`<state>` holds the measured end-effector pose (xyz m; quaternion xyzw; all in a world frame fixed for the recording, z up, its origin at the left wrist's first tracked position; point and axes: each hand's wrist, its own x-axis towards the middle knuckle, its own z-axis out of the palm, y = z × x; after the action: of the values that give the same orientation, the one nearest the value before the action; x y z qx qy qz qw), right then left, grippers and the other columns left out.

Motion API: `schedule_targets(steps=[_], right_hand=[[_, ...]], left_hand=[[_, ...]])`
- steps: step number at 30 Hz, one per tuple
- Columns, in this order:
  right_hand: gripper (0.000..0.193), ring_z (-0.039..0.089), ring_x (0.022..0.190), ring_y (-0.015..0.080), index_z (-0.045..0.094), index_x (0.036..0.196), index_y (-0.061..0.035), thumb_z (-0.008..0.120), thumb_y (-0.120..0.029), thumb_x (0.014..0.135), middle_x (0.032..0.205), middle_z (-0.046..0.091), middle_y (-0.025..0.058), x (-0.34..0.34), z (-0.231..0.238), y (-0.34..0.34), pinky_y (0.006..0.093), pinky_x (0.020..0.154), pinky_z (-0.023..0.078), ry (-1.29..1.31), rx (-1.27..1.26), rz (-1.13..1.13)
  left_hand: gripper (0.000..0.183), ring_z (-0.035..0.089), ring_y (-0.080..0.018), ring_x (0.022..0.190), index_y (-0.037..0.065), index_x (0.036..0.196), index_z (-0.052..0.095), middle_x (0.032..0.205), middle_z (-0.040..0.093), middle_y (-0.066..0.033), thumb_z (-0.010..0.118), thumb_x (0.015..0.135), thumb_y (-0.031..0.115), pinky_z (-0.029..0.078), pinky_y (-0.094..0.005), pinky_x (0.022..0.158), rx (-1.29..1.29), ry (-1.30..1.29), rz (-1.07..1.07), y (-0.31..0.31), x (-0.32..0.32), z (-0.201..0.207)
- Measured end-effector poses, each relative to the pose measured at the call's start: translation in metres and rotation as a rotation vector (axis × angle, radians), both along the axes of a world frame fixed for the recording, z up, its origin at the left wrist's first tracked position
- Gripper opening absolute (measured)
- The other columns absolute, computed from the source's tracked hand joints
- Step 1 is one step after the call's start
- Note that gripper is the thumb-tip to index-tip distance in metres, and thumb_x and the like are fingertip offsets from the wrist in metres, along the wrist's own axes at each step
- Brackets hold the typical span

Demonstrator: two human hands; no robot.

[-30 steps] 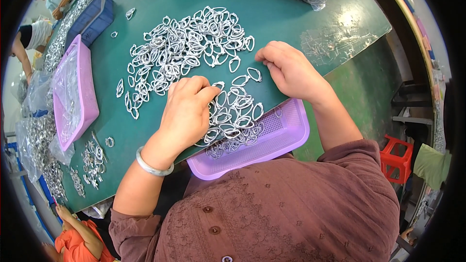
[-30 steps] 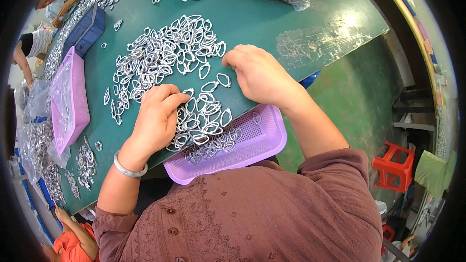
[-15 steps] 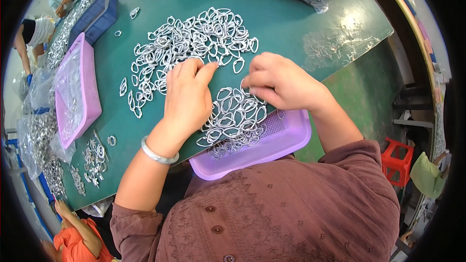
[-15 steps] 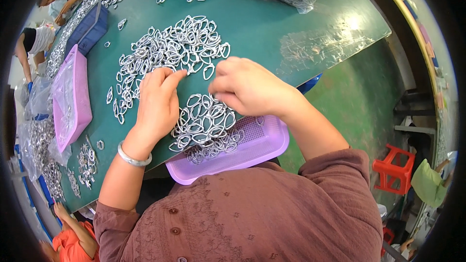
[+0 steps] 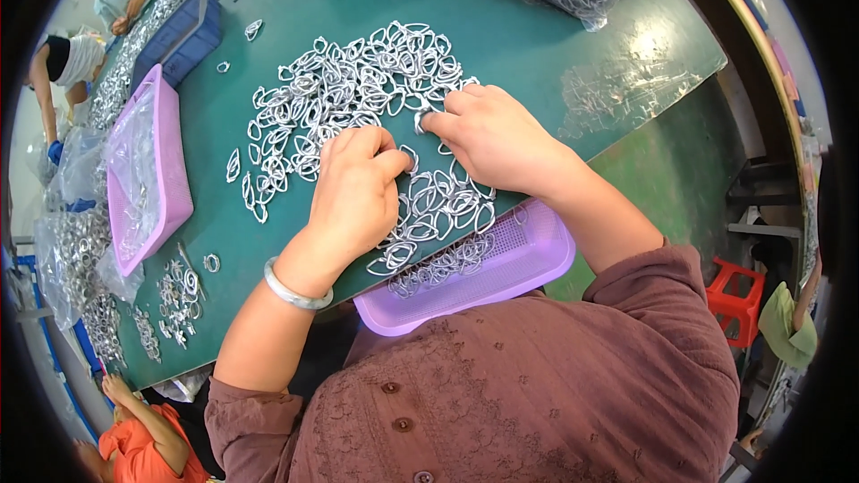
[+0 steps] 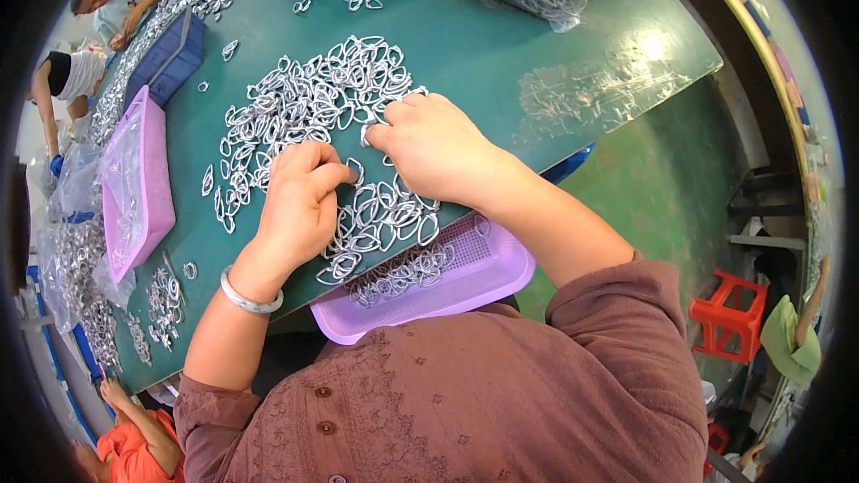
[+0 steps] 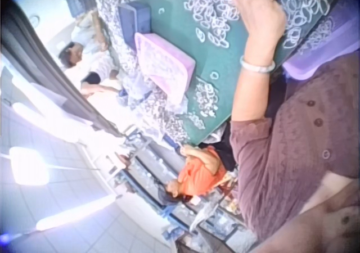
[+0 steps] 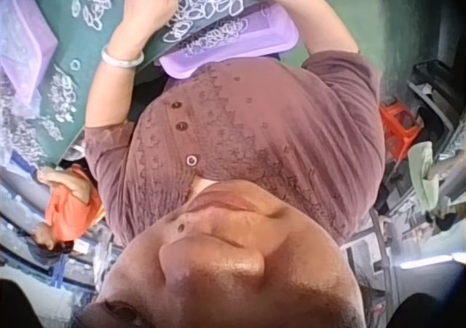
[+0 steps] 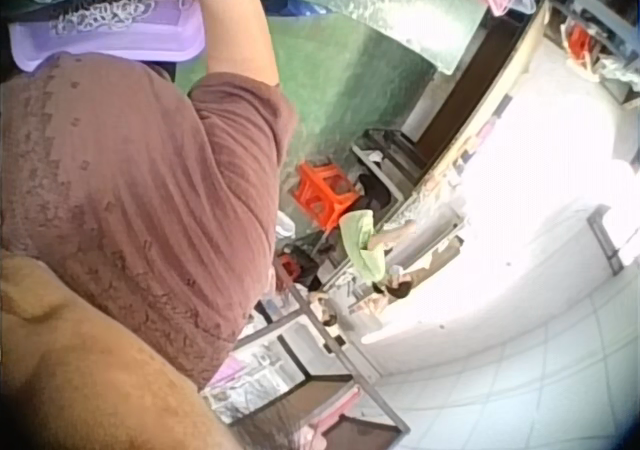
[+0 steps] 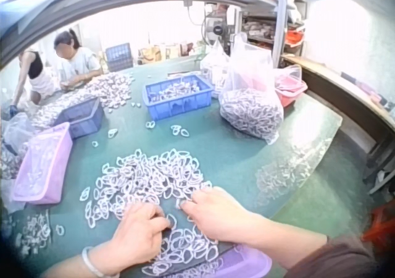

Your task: The person sorts metal leaf-shaped pieces by hand, picking them from a pile and placing them into a purple tray. The person then lifts the tray, pours the sorted pieces into a bag, and places the tray back under the table.

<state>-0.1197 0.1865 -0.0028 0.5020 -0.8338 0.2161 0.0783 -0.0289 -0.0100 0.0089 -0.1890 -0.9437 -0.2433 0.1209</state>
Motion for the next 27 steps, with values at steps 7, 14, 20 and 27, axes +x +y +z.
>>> schedule_targets(steps=[7, 14, 20, 27], right_hand=[[0.017, 0.062, 0.079, 0.0309, 0.065, 0.094, -0.0051, 0.063, -0.009, 0.077, 0.077, 0.061, 0.0104, -0.006, 0.015, -0.001, 0.0418, 0.071, 0.049, -0.050, 0.006, 0.052], [0.022, 0.064, 0.075, 0.0335, 0.066, 0.102, -0.0028, 0.061, -0.009, 0.082, 0.074, 0.064, 0.0119, -0.004, 0.009, -0.003, 0.0444, 0.071, 0.049, -0.079, 0.167, -0.002], [0.018, 0.062, 0.075, 0.0341, 0.069, 0.097, -0.0055, 0.063, -0.009, 0.080, 0.076, 0.064, 0.0118, 0.005, 0.021, 0.013, 0.0449, 0.070, 0.049, -0.199, 0.127, 0.065], [0.024, 0.064, 0.084, 0.0347, 0.066, 0.104, -0.0024, 0.061, -0.010, 0.082, 0.086, 0.068, 0.0138, -0.002, 0.011, 0.010, 0.0455, 0.076, 0.049, -0.134, 0.171, -0.129]], left_hand=[[0.040, 0.054, -0.0308, 0.093, 0.006, 0.113, 0.067, 0.096, 0.056, -0.0121, 0.053, 0.078, -0.005, 0.041, -0.0400, 0.086, -0.151, 0.079, 0.188, 0.003, -0.020, -0.003], [0.034, 0.053, -0.0305, 0.093, 0.007, 0.106, 0.071, 0.094, 0.055, -0.0114, 0.054, 0.079, -0.003, 0.041, -0.0405, 0.085, -0.179, 0.037, 0.173, 0.004, -0.018, -0.003], [0.037, 0.052, -0.0308, 0.093, 0.007, 0.104, 0.071, 0.096, 0.054, -0.0111, 0.054, 0.074, -0.007, 0.040, -0.0406, 0.086, -0.131, 0.012, 0.120, 0.002, 0.004, -0.002], [0.032, 0.053, -0.0303, 0.092, 0.005, 0.098, 0.070, 0.096, 0.056, -0.0110, 0.055, 0.074, -0.009, 0.040, -0.0391, 0.085, -0.042, 0.005, 0.015, 0.002, 0.004, 0.002]])
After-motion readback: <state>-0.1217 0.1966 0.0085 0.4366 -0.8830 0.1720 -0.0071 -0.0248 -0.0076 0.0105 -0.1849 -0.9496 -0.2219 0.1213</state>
